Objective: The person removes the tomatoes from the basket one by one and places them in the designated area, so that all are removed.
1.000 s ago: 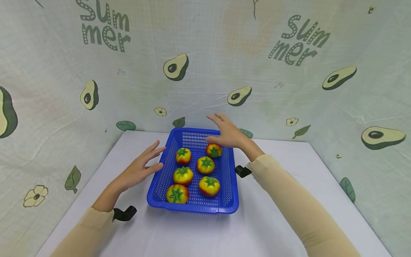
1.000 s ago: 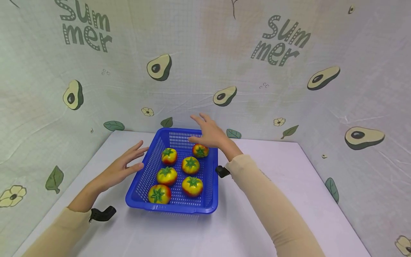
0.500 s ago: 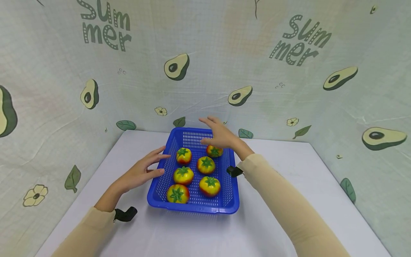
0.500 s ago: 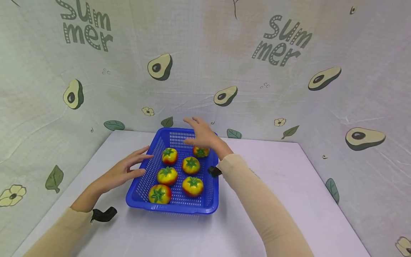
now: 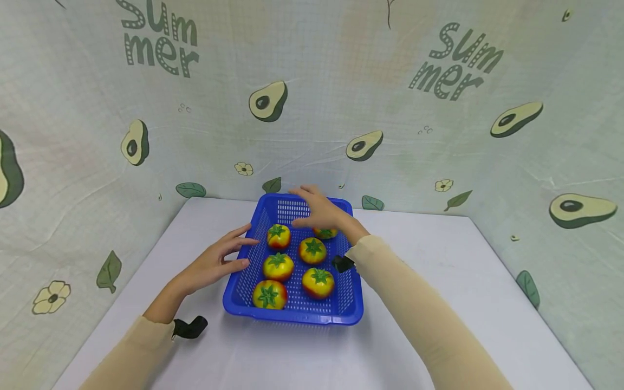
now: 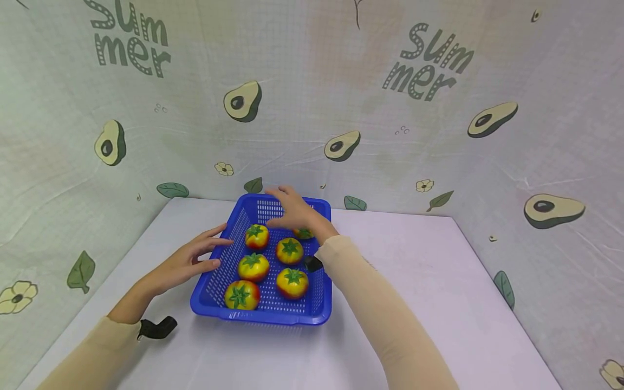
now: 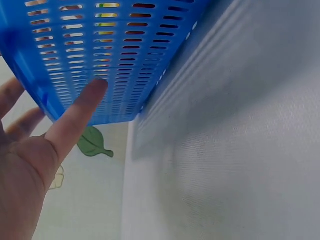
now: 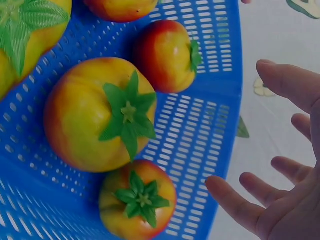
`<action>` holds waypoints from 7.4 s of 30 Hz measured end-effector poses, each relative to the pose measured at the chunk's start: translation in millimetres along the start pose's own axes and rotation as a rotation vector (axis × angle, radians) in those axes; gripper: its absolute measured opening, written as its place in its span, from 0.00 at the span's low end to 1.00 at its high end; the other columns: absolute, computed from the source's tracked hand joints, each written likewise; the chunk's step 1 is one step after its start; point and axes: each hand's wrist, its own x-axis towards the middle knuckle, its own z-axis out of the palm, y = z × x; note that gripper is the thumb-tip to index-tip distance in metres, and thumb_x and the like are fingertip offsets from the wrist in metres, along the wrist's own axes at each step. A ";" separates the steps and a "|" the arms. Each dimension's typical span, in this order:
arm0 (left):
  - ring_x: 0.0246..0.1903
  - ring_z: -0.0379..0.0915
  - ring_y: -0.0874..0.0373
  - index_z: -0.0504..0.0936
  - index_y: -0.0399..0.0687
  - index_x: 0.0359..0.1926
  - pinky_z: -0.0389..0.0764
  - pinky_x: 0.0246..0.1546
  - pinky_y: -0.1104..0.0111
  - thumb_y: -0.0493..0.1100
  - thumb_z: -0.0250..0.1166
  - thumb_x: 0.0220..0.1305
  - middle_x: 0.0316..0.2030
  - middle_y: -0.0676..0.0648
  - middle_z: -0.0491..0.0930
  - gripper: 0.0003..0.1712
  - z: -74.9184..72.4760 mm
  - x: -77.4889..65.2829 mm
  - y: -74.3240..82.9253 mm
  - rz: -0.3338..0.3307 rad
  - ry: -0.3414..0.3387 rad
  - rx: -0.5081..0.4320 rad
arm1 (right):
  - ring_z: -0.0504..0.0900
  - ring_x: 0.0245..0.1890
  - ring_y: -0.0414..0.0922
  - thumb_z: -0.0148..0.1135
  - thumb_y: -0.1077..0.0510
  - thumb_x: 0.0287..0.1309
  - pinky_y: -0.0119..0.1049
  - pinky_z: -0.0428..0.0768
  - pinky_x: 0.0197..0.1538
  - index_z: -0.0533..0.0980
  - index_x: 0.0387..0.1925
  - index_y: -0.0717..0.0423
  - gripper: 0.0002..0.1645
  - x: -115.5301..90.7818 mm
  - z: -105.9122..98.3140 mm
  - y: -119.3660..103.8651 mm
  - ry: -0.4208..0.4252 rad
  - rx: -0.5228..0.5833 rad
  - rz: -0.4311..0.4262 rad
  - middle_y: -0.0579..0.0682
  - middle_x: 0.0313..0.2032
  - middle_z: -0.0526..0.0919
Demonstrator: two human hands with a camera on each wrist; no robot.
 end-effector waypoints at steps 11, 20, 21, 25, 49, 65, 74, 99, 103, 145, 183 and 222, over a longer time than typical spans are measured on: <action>0.76 0.58 0.28 0.76 0.47 0.73 0.76 0.64 0.35 0.46 0.65 0.76 0.85 0.43 0.49 0.28 0.6 -2.4 -3.7 0.012 0.006 -0.013 | 0.55 0.82 0.62 0.74 0.50 0.66 0.67 0.62 0.77 0.58 0.84 0.45 0.52 6.9 18.2 -1.4 -0.038 0.004 0.011 0.60 0.84 0.50; 0.75 0.60 0.25 0.75 0.51 0.73 0.66 0.68 0.28 0.46 0.64 0.77 0.85 0.44 0.46 0.27 5.8 -4.2 -8.2 0.016 0.013 -0.076 | 0.55 0.82 0.63 0.73 0.49 0.66 0.66 0.63 0.77 0.58 0.83 0.45 0.51 9.7 26.8 -1.4 -0.055 -0.003 0.010 0.62 0.84 0.49; 0.75 0.59 0.25 0.75 0.51 0.73 0.66 0.68 0.28 0.46 0.64 0.77 0.86 0.44 0.45 0.27 6.4 -4.2 -8.4 0.017 0.014 -0.081 | 0.55 0.82 0.63 0.73 0.50 0.66 0.66 0.62 0.77 0.59 0.83 0.45 0.51 10.0 27.6 -1.7 -0.058 -0.001 0.010 0.62 0.83 0.49; 0.76 0.56 0.25 0.74 0.50 0.74 0.65 0.68 0.27 0.46 0.63 0.77 0.86 0.44 0.44 0.28 8.1 -4.1 -9.7 0.009 0.018 -0.093 | 0.56 0.81 0.63 0.74 0.51 0.66 0.66 0.63 0.77 0.59 0.83 0.47 0.51 11.3 30.6 -2.4 -0.060 0.006 0.003 0.62 0.83 0.51; 0.76 0.57 0.26 0.73 0.45 0.74 0.69 0.68 0.31 0.45 0.62 0.78 0.86 0.46 0.41 0.28 8.9 -6.2 -13.3 -0.001 0.011 -0.149 | 0.59 0.81 0.57 0.74 0.51 0.66 0.60 0.60 0.80 0.65 0.80 0.49 0.46 22.0 51.0 2.4 -0.122 -0.009 -0.015 0.57 0.81 0.62; 0.75 0.59 0.25 0.72 0.48 0.74 0.75 0.67 0.38 0.47 0.63 0.78 0.86 0.46 0.42 0.28 10.5 -7.2 -13.9 -0.029 0.032 -0.164 | 0.66 0.76 0.58 0.75 0.52 0.65 0.61 0.66 0.78 0.69 0.78 0.49 0.42 29.3 66.7 5.5 -0.130 -0.005 0.029 0.58 0.77 0.66; 0.72 0.67 0.29 0.71 0.48 0.73 0.80 0.65 0.45 0.46 0.62 0.79 0.86 0.50 0.42 0.27 10.6 -8.1 -12.7 -0.043 0.023 -0.195 | 0.66 0.77 0.56 0.75 0.52 0.65 0.58 0.64 0.79 0.70 0.77 0.49 0.42 32.0 70.9 4.8 -0.126 -0.037 0.016 0.56 0.77 0.69; 0.72 0.68 0.31 0.70 0.48 0.74 0.78 0.66 0.44 0.46 0.62 0.79 0.86 0.55 0.41 0.28 9.9 -8.7 -9.8 -0.078 0.018 -0.218 | 0.76 0.68 0.55 0.75 0.55 0.65 0.54 0.73 0.74 0.75 0.72 0.53 0.36 33.5 71.5 5.5 -0.152 -0.016 0.036 0.56 0.69 0.78; 0.72 0.68 0.31 0.70 0.48 0.75 0.78 0.67 0.44 0.45 0.62 0.79 0.86 0.54 0.41 0.28 9.3 -8.9 -9.8 -0.076 0.013 -0.217 | 0.75 0.69 0.56 0.75 0.55 0.66 0.54 0.72 0.75 0.75 0.72 0.53 0.36 33.2 72.0 4.4 -0.159 -0.029 0.044 0.56 0.69 0.78; 0.72 0.66 0.27 0.71 0.49 0.74 0.80 0.65 0.46 0.46 0.62 0.79 0.87 0.50 0.40 0.27 11.2 -7.1 -10.0 -0.076 0.007 -0.222 | 0.72 0.71 0.56 0.74 0.57 0.66 0.55 0.70 0.76 0.76 0.71 0.51 0.34 19.0 38.9 4.1 -0.139 0.014 0.063 0.57 0.70 0.77; 0.72 0.65 0.26 0.72 0.49 0.72 0.72 0.68 0.36 0.45 0.62 0.78 0.87 0.49 0.41 0.25 13.1 -6.8 -8.6 -0.082 0.032 -0.190 | 0.76 0.68 0.61 0.75 0.55 0.65 0.58 0.79 0.68 0.75 0.72 0.52 0.36 -47.8 -51.1 14.4 0.007 -0.013 -0.018 0.59 0.70 0.75; 0.72 0.68 0.30 0.73 0.52 0.71 0.74 0.69 0.39 0.45 0.63 0.78 0.86 0.52 0.41 0.24 13.1 -5.6 -13.9 -0.096 0.040 -0.215 | 0.76 0.65 0.70 0.76 0.56 0.65 0.61 0.84 0.59 0.72 0.74 0.55 0.39 -122.0 -79.3 103.8 0.149 -0.038 0.196 0.66 0.70 0.72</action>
